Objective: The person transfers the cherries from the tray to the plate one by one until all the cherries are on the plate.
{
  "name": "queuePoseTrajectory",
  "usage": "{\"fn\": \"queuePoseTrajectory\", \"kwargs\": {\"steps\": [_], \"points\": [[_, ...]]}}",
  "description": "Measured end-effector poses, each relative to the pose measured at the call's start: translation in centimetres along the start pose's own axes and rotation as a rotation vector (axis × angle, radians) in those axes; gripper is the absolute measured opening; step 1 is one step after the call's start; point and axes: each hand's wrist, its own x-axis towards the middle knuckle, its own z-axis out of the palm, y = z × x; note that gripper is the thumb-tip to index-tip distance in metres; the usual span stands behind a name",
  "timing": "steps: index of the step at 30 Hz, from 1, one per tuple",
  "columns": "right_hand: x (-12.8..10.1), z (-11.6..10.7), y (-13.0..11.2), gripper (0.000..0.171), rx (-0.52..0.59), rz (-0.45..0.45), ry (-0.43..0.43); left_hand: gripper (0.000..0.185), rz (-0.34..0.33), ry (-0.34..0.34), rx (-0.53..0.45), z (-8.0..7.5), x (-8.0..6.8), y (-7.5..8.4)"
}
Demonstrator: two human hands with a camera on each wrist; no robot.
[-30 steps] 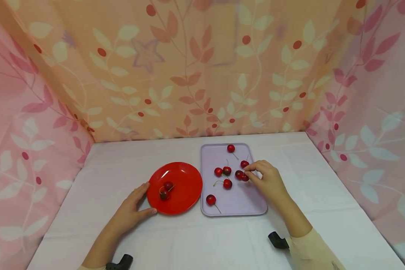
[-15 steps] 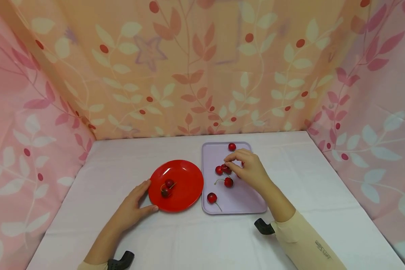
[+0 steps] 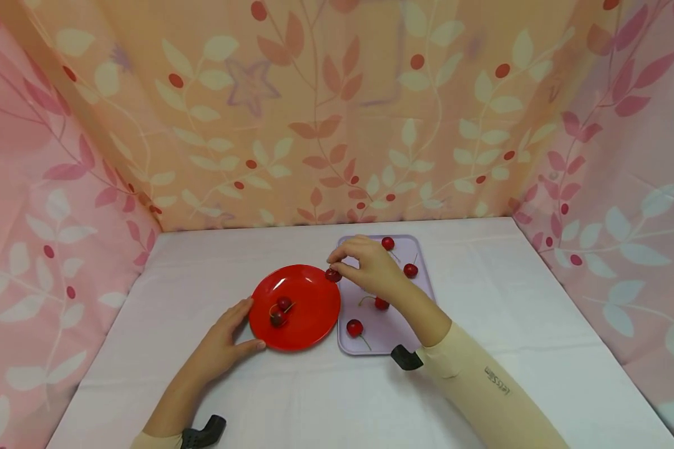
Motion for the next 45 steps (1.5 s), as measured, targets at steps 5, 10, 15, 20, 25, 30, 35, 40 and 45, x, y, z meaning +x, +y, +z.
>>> {"fn": "queuePoseTrajectory", "kwargs": {"steps": [5,10,15,20,25,30,35,40,45], "points": [[1.7,1.4,-0.7,0.010,-0.003,-0.018,-0.096,0.100,0.000,0.002,0.004,0.0,0.0,-0.1],[2.8,2.9,-1.1,0.010,-0.014,0.000,-0.197,0.099,-0.002,0.004,0.008,0.0,0.0,0.0],[3.3,4.3,-1.1,0.011,0.007,0.039,-0.252,0.099,0.002,0.000,0.003,-0.1,0.0,0.1],[3.7,5.9,-0.7,0.011,-0.011,0.072,-0.293,0.099,0.008,-0.002,0.018,-0.2,0.1,0.0],[3.7,7.2,-0.3,0.010,-0.067,0.068,-0.322,0.099,-0.004,-0.005,0.007,-0.2,0.0,-0.1],[3.6,8.1,0.1,0.007,-0.139,0.036,-0.336,0.100,-0.007,-0.006,0.001,-0.1,-0.1,-0.1],[3.5,8.5,0.4,0.007,-0.162,0.010,-0.335,0.100,-0.009,-0.001,0.012,-0.1,-0.2,-0.1],[3.7,8.4,0.4,0.007,-0.208,-0.038,-0.329,0.099,-0.004,-0.004,0.011,-0.1,-0.1,0.0],[3.6,7.2,-0.2,0.010,-0.242,-0.058,-0.319,0.097,0.010,-0.003,0.019,-0.1,-0.1,0.0]]}}
